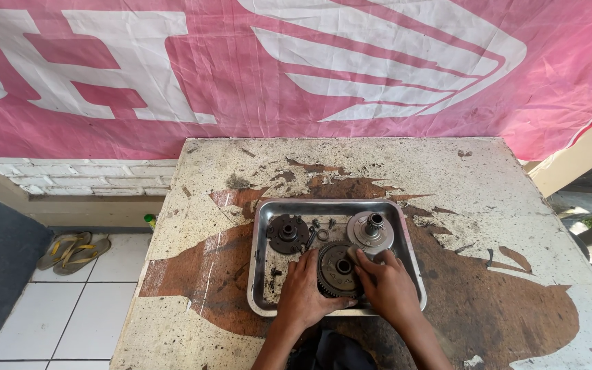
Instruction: Assembling and inspecting mechanical gear and clutch components on a metal tray.
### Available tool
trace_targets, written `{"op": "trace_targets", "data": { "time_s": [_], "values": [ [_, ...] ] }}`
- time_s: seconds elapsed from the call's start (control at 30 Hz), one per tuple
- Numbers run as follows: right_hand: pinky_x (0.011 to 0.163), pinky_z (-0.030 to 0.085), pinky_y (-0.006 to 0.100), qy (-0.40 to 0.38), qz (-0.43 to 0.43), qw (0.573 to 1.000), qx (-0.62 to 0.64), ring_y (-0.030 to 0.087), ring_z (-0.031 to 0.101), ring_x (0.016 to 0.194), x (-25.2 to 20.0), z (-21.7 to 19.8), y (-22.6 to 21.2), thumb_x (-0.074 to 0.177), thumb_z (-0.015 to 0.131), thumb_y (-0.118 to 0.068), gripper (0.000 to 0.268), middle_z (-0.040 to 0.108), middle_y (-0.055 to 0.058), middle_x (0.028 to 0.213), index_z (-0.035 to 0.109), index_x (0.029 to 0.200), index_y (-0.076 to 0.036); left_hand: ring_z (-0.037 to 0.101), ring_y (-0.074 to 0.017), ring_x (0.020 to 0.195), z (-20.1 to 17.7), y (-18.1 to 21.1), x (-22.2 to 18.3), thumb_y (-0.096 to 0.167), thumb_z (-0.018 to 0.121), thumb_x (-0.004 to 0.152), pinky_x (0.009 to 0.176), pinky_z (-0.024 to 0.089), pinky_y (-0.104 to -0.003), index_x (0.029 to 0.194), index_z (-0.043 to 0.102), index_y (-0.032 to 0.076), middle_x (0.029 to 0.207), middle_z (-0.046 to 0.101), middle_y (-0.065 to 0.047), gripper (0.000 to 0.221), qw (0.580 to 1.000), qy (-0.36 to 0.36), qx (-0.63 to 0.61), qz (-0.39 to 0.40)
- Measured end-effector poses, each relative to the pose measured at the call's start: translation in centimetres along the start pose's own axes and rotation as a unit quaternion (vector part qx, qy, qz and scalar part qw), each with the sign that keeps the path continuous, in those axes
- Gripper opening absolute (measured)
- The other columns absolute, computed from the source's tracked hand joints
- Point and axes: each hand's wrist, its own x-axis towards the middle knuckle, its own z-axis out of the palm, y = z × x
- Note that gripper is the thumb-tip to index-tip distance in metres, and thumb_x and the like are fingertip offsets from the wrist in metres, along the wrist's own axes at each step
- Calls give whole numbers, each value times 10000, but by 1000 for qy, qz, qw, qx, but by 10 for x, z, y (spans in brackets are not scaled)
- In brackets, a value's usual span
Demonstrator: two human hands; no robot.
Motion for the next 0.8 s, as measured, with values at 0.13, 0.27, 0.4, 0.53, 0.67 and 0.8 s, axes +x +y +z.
{"op": "trace_targets", "data": {
  "time_s": [0.13, 0.27, 0.4, 0.53, 0.67, 0.8],
  "values": [
    [867, 584, 428, -18, -4, 1000, -9, 291, 706, 932, 23, 5, -14, 932, 670, -368, 376, 672, 71, 1176, 735, 1291, -276, 548, -397, 1225, -3, 2, -3, 674, 964, 524, 948, 527, -569, 1492, 366, -30, 1434, 528, -190, 1337, 1000, 13, 2, 10],
    [844, 589, 390, -33, 2, 999, -4, 231, 694, 905, 12, 1, -11, 932, 686, -339, 367, 659, 54, 1082, 737, 1286, -257, 514, -396, 1281, -1, 2, -1, 766, 902, 515, 962, 531, -609, 1525, 312, -5, 1509, 462, -180, 1402, 1000, -13, 12, -12],
    [656, 573, 354, -42, 77, 996, 27, 165, 712, 732, -22, -18, -6, 907, 699, -323, 355, 688, 5, 1057, 755, 1255, -281, 499, -408, 1290, 0, 0, 0, 791, 875, 499, 972, 520, -617, 1540, 294, 1, 1510, 459, -179, 1430, 1000, -14, 9, -12],
    [627, 549, 357, -43, 83, 995, 47, 168, 674, 677, -23, -16, -4, 895, 722, -280, 353, 693, 30, 978, 763, 1242, -232, 505, -409, 1281, 3, -2, 0, 810, 856, 486, 967, 521, -632, 1542, 291, 17, 1510, 452, -173, 1437, 1000, -12, 5, -7],
    [748, 562, 389, -17, 33, 999, 17, 229, 695, 830, 3, -2, -9, 904, 700, -327, 362, 680, 57, 1033, 759, 1253, -256, 531, -395, 1254, -2, 2, -1, 715, 943, 504, 965, 530, -599, 1514, 334, -8, 1471, 502, -174, 1383, 1000, -5, -3, -5],
    [801, 569, 408, 3, 6, 1000, 24, 258, 690, 746, 24, 8, -19, 904, 716, -305, 331, 688, 84, 977, 781, 1212, -204, 532, -395, 1255, -6, 4, -3, 714, 942, 527, 953, 542, -574, 1496, 355, -41, 1482, 496, -192, 1362, 1000, -4, -1, -3]
  ]
}}
